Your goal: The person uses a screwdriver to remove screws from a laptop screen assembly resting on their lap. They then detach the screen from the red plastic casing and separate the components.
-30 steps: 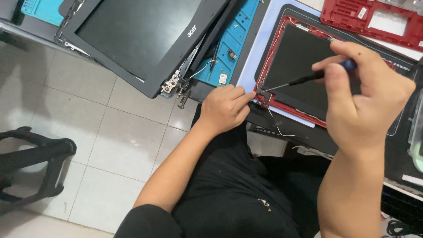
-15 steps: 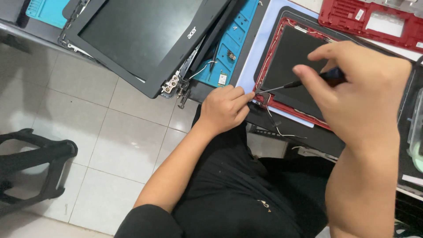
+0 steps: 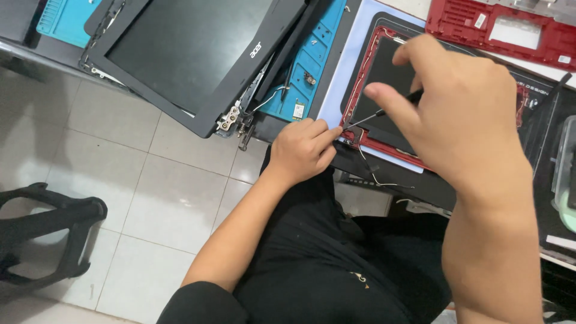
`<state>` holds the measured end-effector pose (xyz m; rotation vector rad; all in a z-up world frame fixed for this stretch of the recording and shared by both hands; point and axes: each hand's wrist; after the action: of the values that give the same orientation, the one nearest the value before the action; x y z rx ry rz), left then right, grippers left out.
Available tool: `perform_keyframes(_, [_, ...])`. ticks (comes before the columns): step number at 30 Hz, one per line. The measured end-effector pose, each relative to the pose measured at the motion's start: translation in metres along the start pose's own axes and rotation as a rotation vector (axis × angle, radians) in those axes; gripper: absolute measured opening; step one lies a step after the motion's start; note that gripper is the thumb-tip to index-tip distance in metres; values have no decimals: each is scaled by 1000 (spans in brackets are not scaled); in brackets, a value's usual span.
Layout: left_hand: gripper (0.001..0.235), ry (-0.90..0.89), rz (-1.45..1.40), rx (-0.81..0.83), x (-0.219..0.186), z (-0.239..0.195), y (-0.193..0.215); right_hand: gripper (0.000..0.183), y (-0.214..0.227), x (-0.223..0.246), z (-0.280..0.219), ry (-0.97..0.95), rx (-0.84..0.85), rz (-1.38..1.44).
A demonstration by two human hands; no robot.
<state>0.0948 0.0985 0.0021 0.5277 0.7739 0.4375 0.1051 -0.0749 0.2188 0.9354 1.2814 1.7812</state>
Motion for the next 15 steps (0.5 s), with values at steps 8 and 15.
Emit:
perform_keyframes(8, [27,-13,28,-10,0,0,-3,38,11,-6,5,3,89,160])
perform_keyframes(15, [28,-21,26,-26,-2,1,0,40,0,-8,-2,40,-7,-8])
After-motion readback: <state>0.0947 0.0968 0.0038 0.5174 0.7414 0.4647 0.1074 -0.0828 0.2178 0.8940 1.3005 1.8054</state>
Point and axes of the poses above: each hand's wrist, its own z-axis towards the middle knuckle, its own y-axis out of the back of the hand, x = y × z, and after that the axes turned 3 degrees about y, right-handed
